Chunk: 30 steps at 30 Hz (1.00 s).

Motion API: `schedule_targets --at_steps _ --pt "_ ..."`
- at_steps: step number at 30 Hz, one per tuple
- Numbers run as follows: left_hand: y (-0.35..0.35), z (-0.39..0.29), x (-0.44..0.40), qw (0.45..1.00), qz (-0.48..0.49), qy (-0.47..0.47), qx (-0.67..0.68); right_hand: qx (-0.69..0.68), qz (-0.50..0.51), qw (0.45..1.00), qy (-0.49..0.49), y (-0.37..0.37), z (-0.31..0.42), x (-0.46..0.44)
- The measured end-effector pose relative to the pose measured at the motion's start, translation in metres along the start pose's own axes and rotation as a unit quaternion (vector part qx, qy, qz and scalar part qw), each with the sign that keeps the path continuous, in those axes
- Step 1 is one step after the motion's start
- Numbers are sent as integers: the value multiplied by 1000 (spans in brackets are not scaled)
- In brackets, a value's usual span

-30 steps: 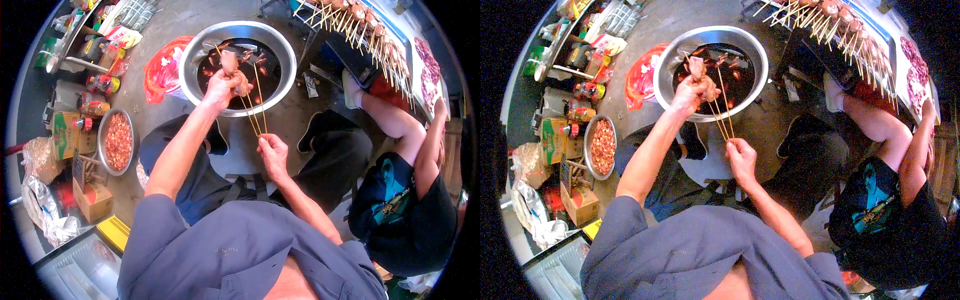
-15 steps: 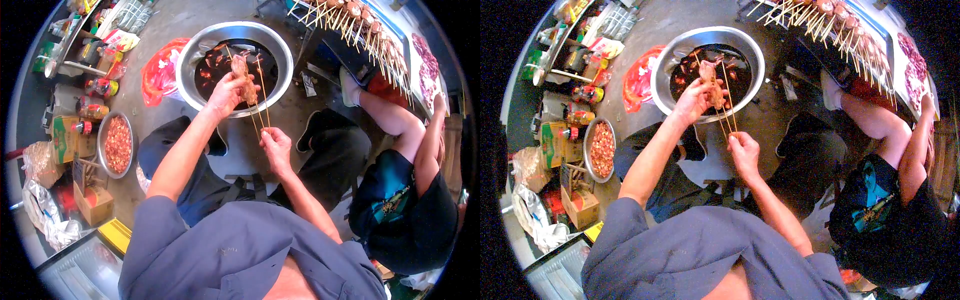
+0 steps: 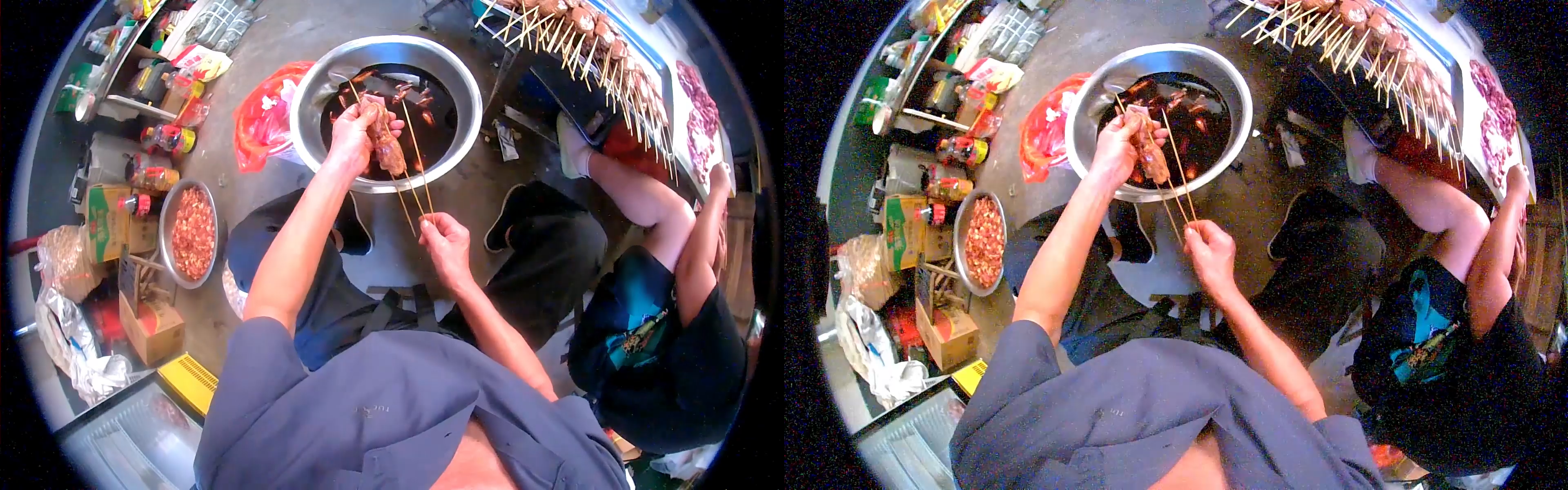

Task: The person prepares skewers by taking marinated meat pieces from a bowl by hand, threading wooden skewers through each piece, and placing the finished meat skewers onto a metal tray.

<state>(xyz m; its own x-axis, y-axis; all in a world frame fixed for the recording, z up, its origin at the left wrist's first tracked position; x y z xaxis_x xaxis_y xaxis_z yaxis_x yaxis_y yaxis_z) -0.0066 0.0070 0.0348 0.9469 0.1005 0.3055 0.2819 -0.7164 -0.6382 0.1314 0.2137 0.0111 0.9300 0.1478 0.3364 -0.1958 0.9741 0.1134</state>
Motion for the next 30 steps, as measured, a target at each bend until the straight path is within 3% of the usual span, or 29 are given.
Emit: schedule_targets --at_steps 6,22,27,30 --pt "-3 -2 8 992 48 13 -114 -1 -2 1000 -25 0 0 -1" --pt "-10 28 25 991 62 91 -73 -77 -22 996 -46 -18 3 -19" --pt "-15 24 25 992 40 75 -89 -90 -31 994 -49 -21 9 -30" --pt "-20 15 21 996 17 42 -71 -48 -31 998 -3 -13 21 -36"
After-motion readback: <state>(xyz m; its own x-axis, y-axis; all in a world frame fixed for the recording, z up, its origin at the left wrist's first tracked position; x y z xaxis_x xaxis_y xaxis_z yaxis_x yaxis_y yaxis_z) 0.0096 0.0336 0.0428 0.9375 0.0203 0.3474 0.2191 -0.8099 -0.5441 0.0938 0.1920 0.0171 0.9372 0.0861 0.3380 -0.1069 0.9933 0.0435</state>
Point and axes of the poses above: each hand's wrist, its own x-axis away from the middle knuckle, its own y-axis out of the back of the hand, z = x × y, the point moved 1 cm from there along -x, towards the middle knuckle, and after that the axes turned 8 degrees about x, right-handed, at the moved point
